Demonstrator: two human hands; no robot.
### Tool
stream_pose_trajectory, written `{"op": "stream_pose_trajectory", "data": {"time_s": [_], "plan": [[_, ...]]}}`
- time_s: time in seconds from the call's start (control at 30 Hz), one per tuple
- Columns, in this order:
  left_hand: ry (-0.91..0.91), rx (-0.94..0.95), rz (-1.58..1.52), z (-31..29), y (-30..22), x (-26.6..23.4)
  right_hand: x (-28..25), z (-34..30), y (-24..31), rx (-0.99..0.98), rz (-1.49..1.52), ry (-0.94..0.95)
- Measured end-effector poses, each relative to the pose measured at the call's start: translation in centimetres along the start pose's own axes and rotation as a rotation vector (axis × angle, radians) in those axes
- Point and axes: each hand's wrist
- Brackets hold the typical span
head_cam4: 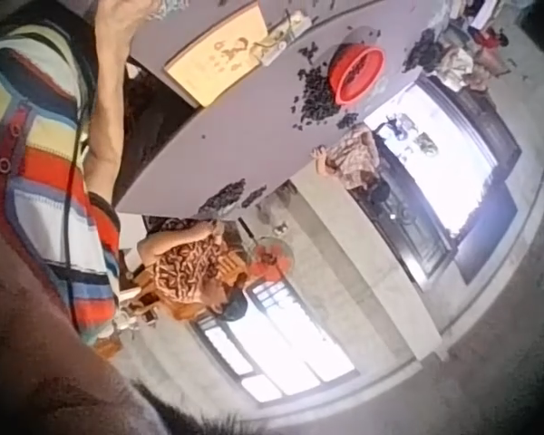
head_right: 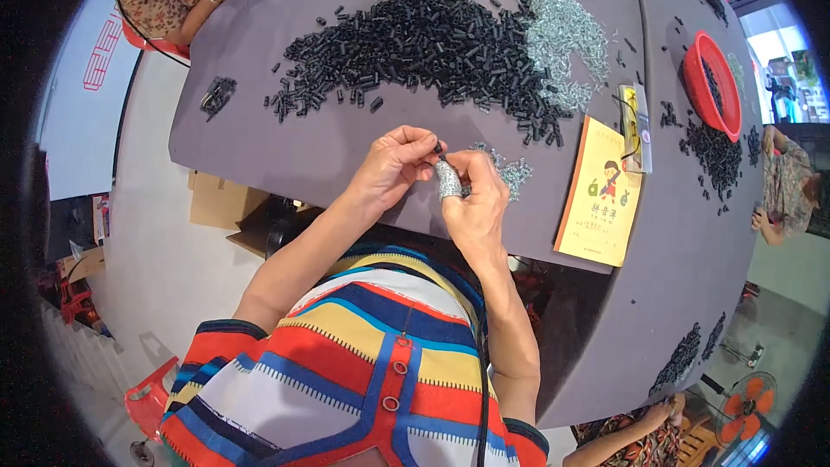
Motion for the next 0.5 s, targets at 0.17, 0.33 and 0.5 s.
{"op": "stream_pose_trajectory", "data": {"time_s": [0.17, 0.33, 0.5], "plan": [[0.031, 0.046, 0.012, 0.0, 0.4, 0.0, 0.6, 0.2, -0.3, -0.046, -0.010, -0.007], [-0.007, 0.101, 0.047, -0.3, 0.7, 0.5, 1.1, -0.1, -1.3, -0.032, 0.052, -0.085], [0.028, 0.130, 0.033, -0.6, 1.0, 0.3, 1.1, -0.3, -1.3, 0.019, 0.099, -0.089]]}}
Point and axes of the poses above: each hand's wrist, its own z-axis towards the middle knuckle, its own x-axis out of the palm, y = z × x, and after that the axes turned 2 degrees about -y, right-handed
